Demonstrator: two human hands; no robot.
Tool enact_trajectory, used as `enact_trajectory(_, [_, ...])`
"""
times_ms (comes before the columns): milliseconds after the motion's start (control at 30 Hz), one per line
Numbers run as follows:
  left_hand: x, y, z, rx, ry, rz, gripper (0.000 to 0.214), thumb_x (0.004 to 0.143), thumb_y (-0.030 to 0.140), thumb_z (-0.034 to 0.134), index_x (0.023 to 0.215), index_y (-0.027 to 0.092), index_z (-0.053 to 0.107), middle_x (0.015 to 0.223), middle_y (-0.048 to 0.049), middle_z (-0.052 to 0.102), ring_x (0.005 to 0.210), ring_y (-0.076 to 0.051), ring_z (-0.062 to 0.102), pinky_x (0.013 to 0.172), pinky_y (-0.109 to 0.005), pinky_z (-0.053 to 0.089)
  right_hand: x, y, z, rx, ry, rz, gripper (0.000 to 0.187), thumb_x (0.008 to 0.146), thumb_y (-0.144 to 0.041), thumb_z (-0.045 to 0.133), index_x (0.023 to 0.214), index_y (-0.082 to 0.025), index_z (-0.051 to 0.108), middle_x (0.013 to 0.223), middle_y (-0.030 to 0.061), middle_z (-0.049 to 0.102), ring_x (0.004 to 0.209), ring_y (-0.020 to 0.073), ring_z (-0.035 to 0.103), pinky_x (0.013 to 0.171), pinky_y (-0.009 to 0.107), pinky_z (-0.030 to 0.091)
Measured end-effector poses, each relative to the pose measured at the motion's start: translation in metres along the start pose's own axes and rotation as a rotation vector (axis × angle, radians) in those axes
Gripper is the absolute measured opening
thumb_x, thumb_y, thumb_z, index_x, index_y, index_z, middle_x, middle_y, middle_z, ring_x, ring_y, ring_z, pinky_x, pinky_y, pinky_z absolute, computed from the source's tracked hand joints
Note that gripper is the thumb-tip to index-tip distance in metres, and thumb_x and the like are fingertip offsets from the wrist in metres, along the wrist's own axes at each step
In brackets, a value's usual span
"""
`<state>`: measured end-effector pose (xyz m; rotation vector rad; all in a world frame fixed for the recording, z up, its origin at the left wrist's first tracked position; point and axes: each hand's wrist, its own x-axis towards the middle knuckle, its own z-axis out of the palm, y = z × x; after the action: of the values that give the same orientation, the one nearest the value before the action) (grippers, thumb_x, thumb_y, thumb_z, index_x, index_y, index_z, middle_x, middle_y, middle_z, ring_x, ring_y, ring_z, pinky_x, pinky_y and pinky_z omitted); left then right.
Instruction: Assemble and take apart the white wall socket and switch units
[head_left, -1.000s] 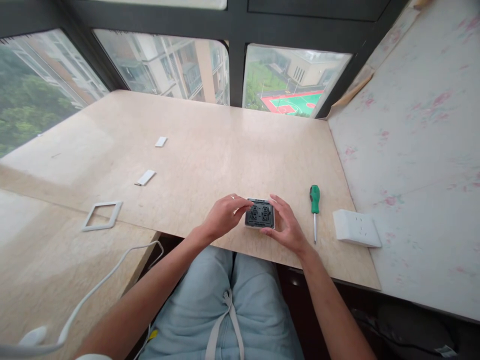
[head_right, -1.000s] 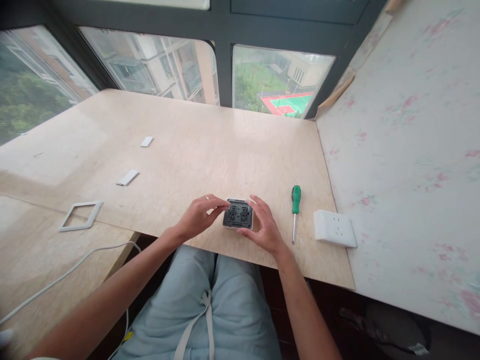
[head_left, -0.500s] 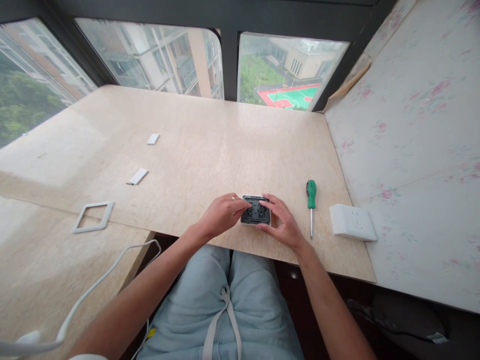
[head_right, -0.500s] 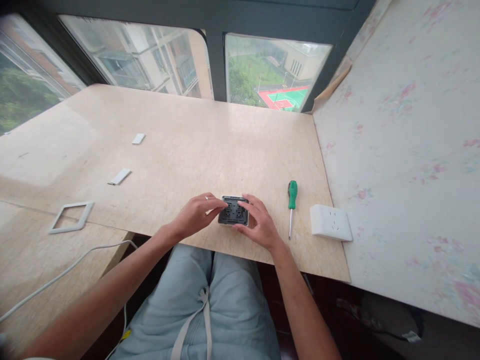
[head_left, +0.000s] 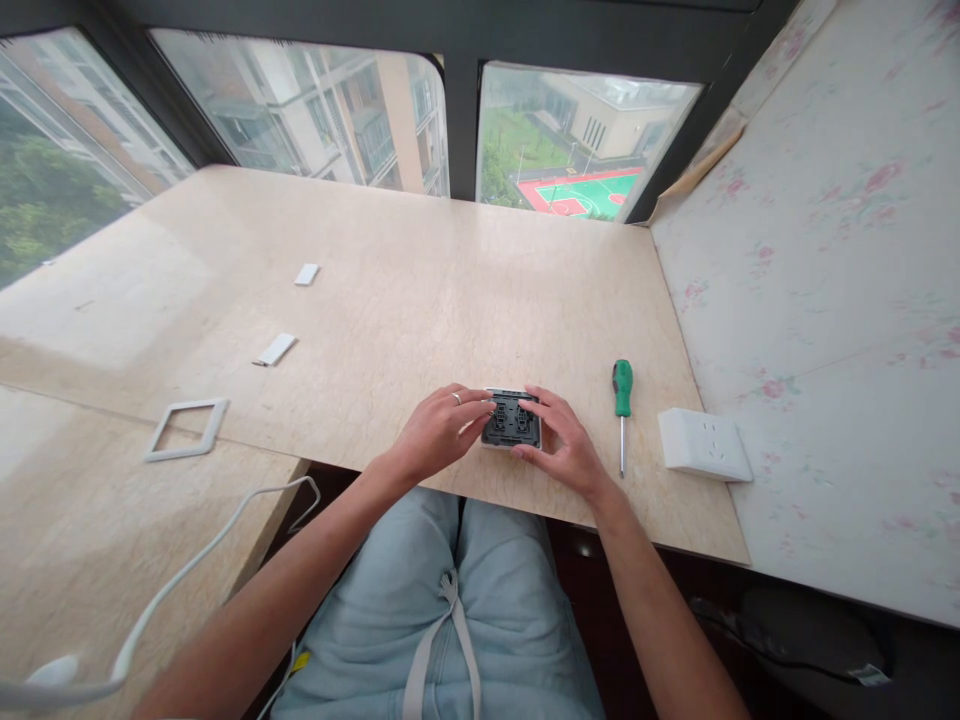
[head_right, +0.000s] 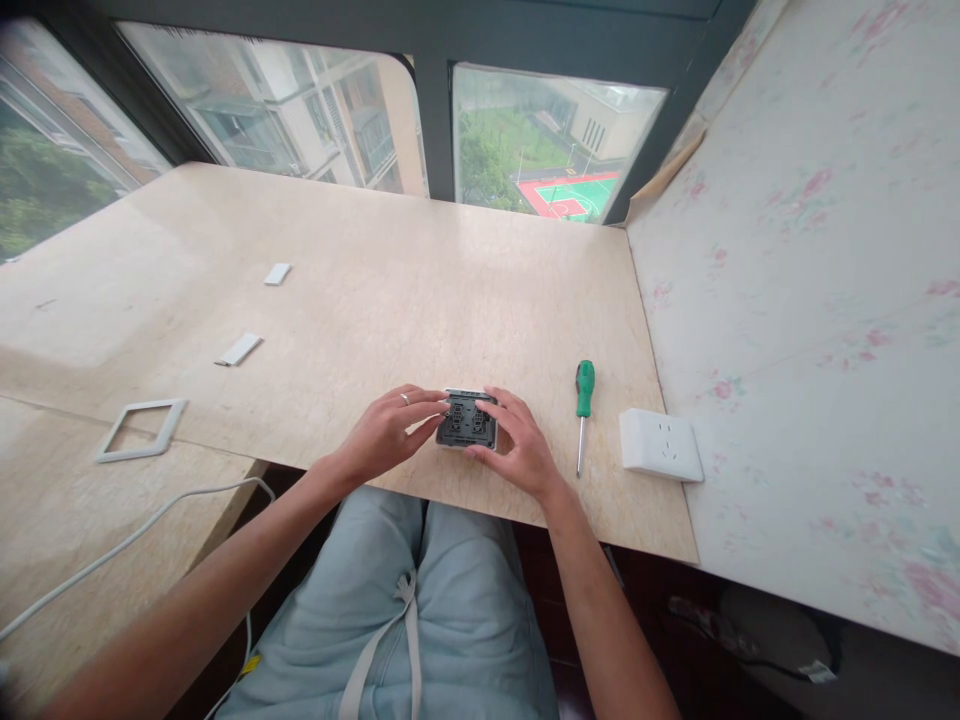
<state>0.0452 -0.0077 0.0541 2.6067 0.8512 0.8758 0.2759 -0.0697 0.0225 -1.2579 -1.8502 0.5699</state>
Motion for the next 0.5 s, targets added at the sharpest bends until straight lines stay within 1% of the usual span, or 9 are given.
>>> enact_trajectory(133, [-0.0026, 0.0021, -0.0008, 0.052, -0.039, -0.004, 0.016, 0.093, 0.023, 0.056, 0.096, 0.019, 0.072, 0.111, -0.0113, 0.071, 0.096, -0.024, 0.066, 0.084, -0.042, 0.055, -0.0005, 0.0016, 0.0006, -0.005, 0.004, -0.012, 0.059, 0.08, -0.045, 0.073, 0.134, -0.031, 0.055, 0.143, 0.0108, 0.052, 0.134, 0.0299, 0.046, 0.112, 0.055, 0.039])
enact_trajectory(267, [-0.0042, 0.0039, -0.0005, 0.07, -0.056, -0.007, 0.016, 0.093, 0.025, 0.057, 0.093, 0.02, 0.072, 0.112, -0.0101, 0.071, 0.098, -0.023, 0.065, 0.086, -0.042, 0.054, -0.001, 0.0031, 0.0013, -0.008, 0.006, -0.011, 0.059, 0.08, -0.045, 0.074, 0.134, -0.031, 0.055, 0.143, 0.0105, 0.052, 0.134, 0.0302, 0.046, 0.111, 0.055, 0.039])
enact_trajectory(333, [-0.0049, 0.0044, -0.0003, 0.075, -0.051, -0.009, 0.016, 0.093, 0.025, 0.057, 0.095, 0.02, 0.071, 0.112, -0.0094, 0.071, 0.099, -0.023, 0.065, 0.086, -0.041, 0.054, -0.0012, 0.0036, 0.0013, -0.007, 0.006, -0.01, 0.059, 0.079, -0.044, 0.074, 0.134, -0.032, 0.055, 0.143, 0.0102, 0.052, 0.135, 0.0297, 0.046, 0.112, 0.055, 0.039])
enact_trajectory(500, [-0.0084, 0.004, -0.0004, 0.012, 0.007, -0.057, 0.021, 0.093, 0.026, 0.057, 0.11, 0.018, 0.068, 0.113, -0.0115, 0.07, 0.101, -0.023, 0.065, 0.089, -0.042, 0.055, -0.0015, 0.0044, 0.0012, 0.0, 0.01, -0.018, 0.06, 0.079, -0.043, 0.075, 0.134, -0.032, 0.055, 0.143, 0.0099, 0.051, 0.134, 0.0295, 0.046, 0.112, 0.054, 0.038])
